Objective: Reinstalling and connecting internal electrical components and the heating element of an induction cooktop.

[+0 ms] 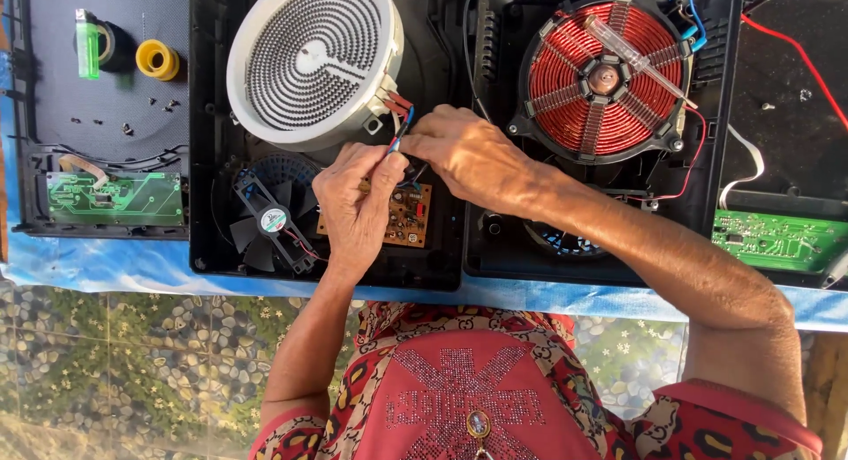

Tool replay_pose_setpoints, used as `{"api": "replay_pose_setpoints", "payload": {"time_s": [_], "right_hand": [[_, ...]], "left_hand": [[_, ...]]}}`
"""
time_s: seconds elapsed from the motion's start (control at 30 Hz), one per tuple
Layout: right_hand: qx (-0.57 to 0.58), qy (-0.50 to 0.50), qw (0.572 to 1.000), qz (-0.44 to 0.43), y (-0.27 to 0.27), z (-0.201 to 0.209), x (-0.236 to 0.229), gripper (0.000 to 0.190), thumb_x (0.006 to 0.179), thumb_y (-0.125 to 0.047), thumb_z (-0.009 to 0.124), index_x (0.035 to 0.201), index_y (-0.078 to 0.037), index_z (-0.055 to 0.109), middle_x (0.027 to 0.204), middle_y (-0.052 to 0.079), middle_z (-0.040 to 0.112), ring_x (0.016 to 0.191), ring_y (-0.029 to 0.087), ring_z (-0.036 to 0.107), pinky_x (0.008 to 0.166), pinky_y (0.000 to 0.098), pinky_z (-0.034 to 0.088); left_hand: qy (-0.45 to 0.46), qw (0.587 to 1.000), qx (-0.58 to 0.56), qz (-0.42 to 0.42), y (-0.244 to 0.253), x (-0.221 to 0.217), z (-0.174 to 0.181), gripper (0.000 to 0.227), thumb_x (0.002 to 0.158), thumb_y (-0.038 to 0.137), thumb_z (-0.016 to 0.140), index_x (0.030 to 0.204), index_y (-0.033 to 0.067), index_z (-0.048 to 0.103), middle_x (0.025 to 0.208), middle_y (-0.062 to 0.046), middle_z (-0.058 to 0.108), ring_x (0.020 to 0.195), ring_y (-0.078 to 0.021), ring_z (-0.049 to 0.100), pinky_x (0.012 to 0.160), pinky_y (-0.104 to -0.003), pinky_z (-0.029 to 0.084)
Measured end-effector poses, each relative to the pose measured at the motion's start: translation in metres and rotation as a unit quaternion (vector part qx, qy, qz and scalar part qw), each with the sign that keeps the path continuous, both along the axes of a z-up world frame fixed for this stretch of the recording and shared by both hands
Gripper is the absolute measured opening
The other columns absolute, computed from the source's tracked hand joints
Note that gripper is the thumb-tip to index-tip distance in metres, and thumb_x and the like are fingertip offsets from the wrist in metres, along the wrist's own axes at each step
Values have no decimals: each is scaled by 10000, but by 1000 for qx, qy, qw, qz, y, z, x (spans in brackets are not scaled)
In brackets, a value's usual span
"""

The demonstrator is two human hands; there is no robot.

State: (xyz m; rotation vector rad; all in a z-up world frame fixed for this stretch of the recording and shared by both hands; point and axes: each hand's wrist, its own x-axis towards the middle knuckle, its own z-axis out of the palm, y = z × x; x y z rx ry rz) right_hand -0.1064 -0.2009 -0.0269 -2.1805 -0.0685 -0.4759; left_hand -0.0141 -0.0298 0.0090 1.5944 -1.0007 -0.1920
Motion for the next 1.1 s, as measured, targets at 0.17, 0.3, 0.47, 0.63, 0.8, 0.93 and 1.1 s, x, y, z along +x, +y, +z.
{"api": "replay_pose_setpoints", "payload": {"time_s": [0.17,0.3,0.47,0.63,0.8,0.93,1.1], "right_hand": [[-94,-44,994,24,8,10,16,150,924,169,567,1013,84,653,881,222,588,836,357,599,727,490,570],[-89,14,995,37,1,-31,37,50,892,77,625,899,29,635,779,157,575,745,328,601,641,442,534],[-113,105,983,97,-4,-30,62,249,746,-161,867,758,-29,655,709,178,665,728,493,666,585,569,535],[-134,127,977,102,-9,-48,69,283,766,-248,851,745,-89,618,662,113,629,694,445,670,624,551,567],[-104,107,980,128,-12,-27,57,262,870,-181,721,730,-54,540,613,133,568,605,463,634,524,511,524],[-59,88,986,130,-19,-13,57,240,893,-194,690,778,-57,530,660,125,587,618,447,639,521,507,516],[51,150,985,67,-30,-32,63,126,798,-126,713,852,-88,606,690,88,652,679,316,709,603,434,552]], "left_hand": [[-3,999,31,39,3,-4,1,301,1111,248,577,928,46,706,830,-79,543,833,-127,526,712,-357,471],[1,999,36,29,2,-4,1,290,1096,240,592,901,65,716,895,-39,481,863,-95,453,710,-326,409],[19,999,31,22,0,-6,7,319,1103,257,585,882,65,711,882,11,373,936,-56,376,717,-299,339],[19,999,23,18,2,-2,-1,313,1101,240,589,874,60,707,879,14,370,940,-81,417,723,-305,351],[30,999,24,17,4,1,-6,306,1096,241,592,881,60,714,871,-1,378,886,-97,438,722,-317,376],[33,999,21,12,4,1,-4,294,1090,236,598,896,52,719,866,0,367,884,-138,474,752,-335,415],[36,999,6,5,5,2,-5,294,1099,227,583,924,43,732,887,-4,387,901,-109,457,769,-318,420]]}}
